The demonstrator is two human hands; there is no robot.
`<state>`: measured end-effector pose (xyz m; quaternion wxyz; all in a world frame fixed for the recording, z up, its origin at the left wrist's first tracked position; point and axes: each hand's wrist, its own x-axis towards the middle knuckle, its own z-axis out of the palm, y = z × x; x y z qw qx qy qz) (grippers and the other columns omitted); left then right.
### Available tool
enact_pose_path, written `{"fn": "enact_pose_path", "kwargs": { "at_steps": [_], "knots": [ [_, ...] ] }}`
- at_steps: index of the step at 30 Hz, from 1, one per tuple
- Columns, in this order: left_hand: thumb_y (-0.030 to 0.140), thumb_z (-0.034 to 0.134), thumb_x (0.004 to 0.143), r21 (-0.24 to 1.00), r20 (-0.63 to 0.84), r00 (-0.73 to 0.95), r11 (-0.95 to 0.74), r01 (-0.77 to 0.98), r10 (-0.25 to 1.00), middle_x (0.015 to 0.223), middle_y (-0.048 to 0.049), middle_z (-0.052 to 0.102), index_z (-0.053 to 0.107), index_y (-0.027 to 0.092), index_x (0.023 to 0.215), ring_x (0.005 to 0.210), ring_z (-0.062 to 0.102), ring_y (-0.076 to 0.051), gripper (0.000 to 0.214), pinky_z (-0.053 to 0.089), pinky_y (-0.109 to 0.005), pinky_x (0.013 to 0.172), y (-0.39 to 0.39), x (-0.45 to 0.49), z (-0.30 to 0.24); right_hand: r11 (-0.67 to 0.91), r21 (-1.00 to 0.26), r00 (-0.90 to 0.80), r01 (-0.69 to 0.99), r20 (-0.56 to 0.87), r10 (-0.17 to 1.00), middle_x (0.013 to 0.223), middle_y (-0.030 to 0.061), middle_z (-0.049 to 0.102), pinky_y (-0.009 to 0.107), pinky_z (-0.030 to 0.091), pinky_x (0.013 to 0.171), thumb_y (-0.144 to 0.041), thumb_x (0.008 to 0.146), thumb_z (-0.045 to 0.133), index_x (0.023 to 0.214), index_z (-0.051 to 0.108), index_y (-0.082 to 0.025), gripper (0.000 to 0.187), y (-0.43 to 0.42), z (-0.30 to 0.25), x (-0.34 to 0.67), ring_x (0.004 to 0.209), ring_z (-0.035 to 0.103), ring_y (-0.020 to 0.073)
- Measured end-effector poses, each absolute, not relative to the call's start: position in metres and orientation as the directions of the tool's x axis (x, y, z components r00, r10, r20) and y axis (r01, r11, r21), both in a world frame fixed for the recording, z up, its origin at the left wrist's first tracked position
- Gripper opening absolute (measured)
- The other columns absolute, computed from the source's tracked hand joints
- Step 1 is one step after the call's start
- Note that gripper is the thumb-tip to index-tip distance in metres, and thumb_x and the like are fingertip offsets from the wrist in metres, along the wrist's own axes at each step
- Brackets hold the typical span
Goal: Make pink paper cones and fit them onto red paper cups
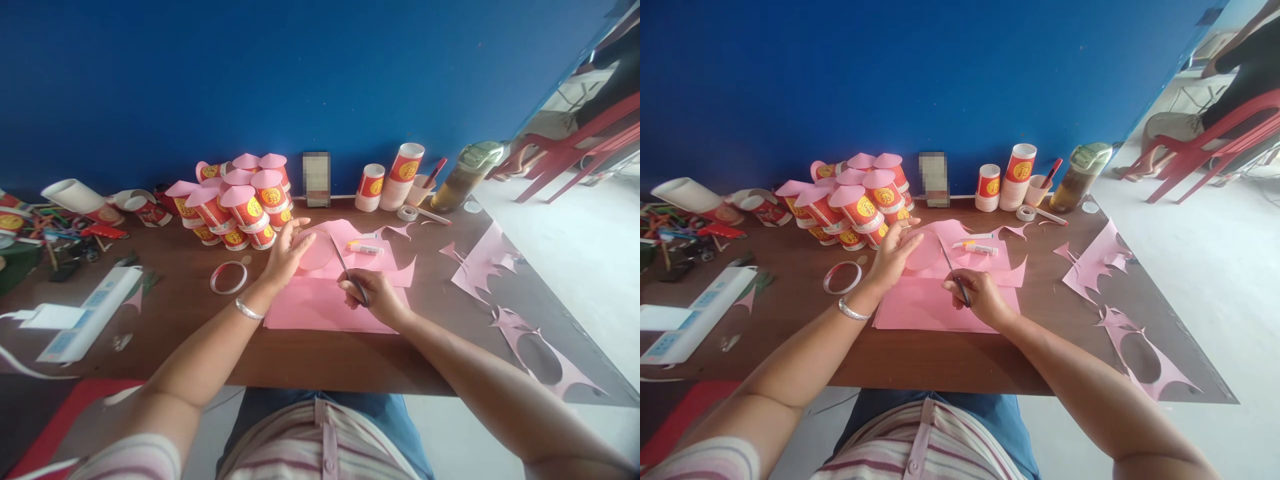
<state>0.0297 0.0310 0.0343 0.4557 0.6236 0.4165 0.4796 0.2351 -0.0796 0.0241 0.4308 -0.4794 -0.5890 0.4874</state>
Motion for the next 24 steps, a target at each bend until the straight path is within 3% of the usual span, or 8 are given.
{"fn": "enact_pose_path", "kwargs": {
  "at_steps": [9, 16, 24],
  "knots": [
    [0.049, 0.079, 0.087, 0.958, 0.258, 0.181, -0.276, 0.081, 0.949, 0.115, -0.0082, 0.07, 0.066, 0.022, 0.123, 0.115, 0.066, -0.024, 0.047, 0.053, -0.041, 0.106, 0.0308, 0.0304, 0.0337, 0.056, -0.991, -0.162, 0.125, 0.036, 0.986, 0.057, -0.0008, 0.065, 0.027, 0.051, 0.056, -0.075, 0.089, 0.068, 0.08, 0.064, -0.02, 0.055, -0.0801, 0.0241, 0.2342, 0.052, 0.06, 0.0134],
    [0.046, 0.082, 0.083, 0.975, 0.191, 0.197, -0.209, 0.072, 0.962, 0.14, -0.0108, 0.065, 0.064, 0.023, 0.127, 0.136, 0.058, -0.029, 0.053, 0.046, -0.045, 0.116, 0.0282, 0.0321, 0.0354, 0.028, -0.993, -0.149, 0.119, 0.01, 0.989, 0.057, -0.0014, 0.064, 0.028, 0.051, 0.057, -0.075, 0.088, 0.069, 0.081, 0.064, -0.021, 0.055, -0.0806, 0.0275, 0.2346, 0.053, 0.06, 0.0135],
    [0.046, 0.08, 0.084, 0.953, 0.241, 0.263, -0.279, 0.119, 0.934, 0.145, -0.0117, 0.064, 0.061, 0.023, 0.129, 0.146, 0.053, -0.032, 0.054, 0.042, -0.047, 0.123, 0.0304, 0.0297, 0.036, -0.005, -0.997, -0.168, 0.079, -0.018, 0.986, 0.058, -0.0017, 0.063, 0.027, 0.049, 0.055, -0.072, 0.084, 0.075, 0.085, 0.067, -0.019, 0.054, -0.078, 0.0214, 0.2345, 0.053, 0.058, 0.0126]
  ]
}}
